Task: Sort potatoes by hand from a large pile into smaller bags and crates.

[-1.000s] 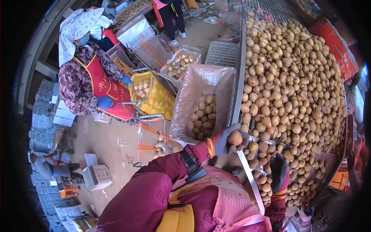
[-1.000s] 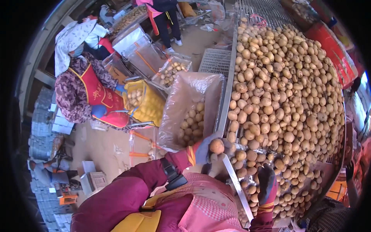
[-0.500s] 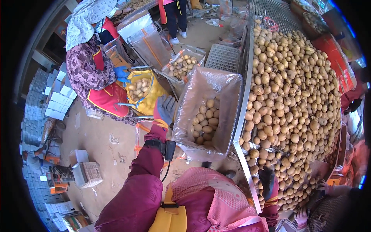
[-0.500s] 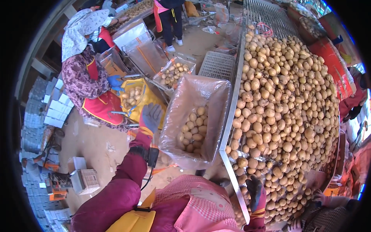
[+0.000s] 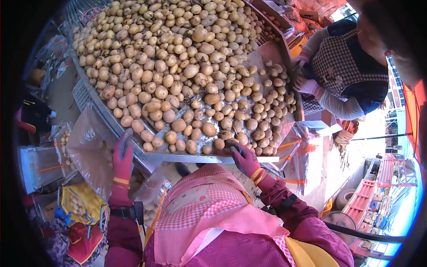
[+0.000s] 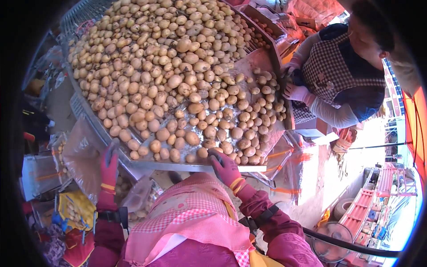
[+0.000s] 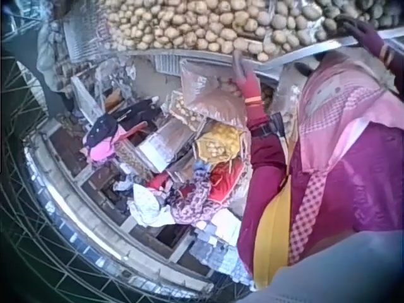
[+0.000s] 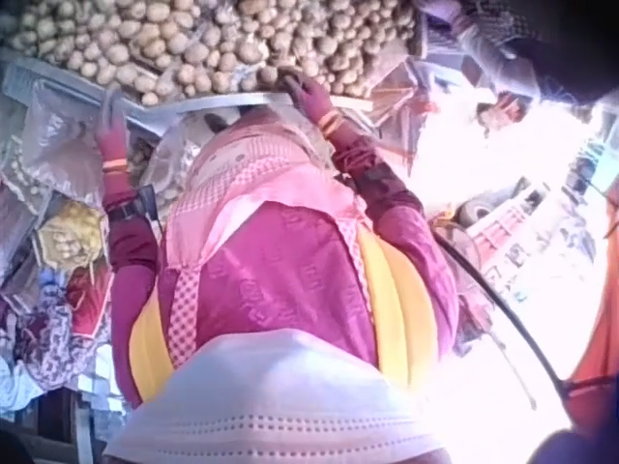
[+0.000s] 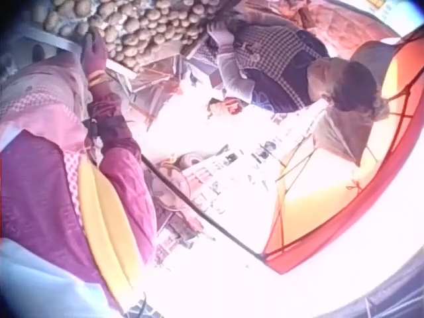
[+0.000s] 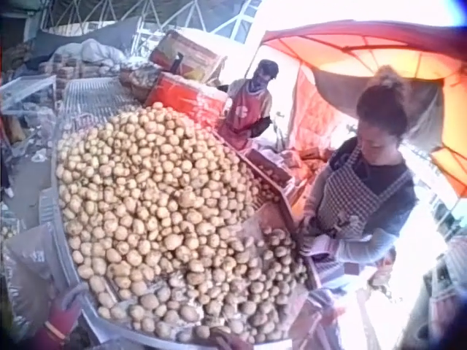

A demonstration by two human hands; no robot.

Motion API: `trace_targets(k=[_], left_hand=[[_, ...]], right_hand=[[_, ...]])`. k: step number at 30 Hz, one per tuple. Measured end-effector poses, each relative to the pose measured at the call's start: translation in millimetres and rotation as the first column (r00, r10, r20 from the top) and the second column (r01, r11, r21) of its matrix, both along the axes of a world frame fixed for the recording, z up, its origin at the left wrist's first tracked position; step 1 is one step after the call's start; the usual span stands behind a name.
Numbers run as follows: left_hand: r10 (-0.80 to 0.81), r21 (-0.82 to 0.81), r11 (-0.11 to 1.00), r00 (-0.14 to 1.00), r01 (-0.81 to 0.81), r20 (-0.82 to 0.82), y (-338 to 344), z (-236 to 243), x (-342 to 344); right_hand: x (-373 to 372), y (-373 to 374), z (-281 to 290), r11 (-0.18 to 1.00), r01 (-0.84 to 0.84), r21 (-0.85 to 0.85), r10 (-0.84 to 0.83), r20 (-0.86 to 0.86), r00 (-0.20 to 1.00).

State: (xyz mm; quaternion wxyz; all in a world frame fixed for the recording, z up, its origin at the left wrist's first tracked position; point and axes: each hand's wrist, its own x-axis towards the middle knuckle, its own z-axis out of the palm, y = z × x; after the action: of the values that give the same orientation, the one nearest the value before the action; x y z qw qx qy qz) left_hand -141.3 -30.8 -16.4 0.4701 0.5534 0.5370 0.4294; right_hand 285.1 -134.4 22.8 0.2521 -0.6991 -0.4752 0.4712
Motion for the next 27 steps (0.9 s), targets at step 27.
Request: trace_targets(k=[27], left_hand=[[0.114,0.132,0.982,0.136,0.131,-0.984,142,-7,191]], right_hand=[[101,-101,-54,0.983,-0.028,0.184,-0.104,0.667,0.738]])
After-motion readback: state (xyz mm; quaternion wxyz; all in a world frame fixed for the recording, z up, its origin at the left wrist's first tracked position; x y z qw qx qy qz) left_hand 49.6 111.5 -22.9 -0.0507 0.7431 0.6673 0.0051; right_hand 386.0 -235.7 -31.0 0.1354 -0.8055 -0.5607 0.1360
